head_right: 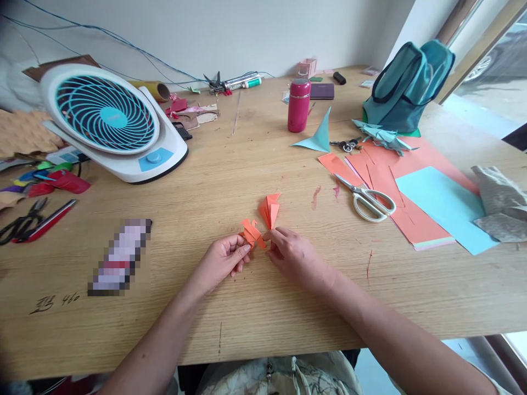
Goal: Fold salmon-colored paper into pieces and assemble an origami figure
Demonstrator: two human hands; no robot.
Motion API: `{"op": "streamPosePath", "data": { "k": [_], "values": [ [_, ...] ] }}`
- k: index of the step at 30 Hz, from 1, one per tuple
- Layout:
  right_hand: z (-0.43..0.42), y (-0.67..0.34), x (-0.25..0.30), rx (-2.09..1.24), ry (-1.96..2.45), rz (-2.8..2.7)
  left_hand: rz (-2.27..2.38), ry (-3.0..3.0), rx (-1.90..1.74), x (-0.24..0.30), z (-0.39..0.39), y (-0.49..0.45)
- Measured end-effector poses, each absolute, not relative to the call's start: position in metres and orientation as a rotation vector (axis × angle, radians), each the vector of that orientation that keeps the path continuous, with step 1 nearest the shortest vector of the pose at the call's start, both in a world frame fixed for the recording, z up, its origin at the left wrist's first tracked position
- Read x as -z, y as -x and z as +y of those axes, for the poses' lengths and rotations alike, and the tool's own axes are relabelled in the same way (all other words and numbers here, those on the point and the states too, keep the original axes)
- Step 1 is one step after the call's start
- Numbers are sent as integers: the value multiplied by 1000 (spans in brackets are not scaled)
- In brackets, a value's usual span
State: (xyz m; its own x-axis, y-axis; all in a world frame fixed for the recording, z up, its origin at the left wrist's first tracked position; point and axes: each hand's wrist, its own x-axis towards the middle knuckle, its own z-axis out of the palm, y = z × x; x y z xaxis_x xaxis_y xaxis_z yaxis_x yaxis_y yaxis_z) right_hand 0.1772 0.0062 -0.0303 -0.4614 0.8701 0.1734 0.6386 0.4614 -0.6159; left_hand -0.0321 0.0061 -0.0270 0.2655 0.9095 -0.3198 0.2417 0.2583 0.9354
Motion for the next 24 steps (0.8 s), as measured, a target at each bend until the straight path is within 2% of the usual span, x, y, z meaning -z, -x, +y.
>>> {"op": "streamPosePath", "data": {
  "k": [8, 16, 24],
  "values": [
    [6, -174, 28, -801, 1308, -2109, 1344, -1369, -585, 26, 5, 38],
    [2, -164, 32, -779, 1352, -2007, 1617, -1738, -716, 10, 5, 43],
    [0, -159, 33, -832, 1206, -1882, 1349, -2386, -827, 11, 3, 42]
  ]
}}
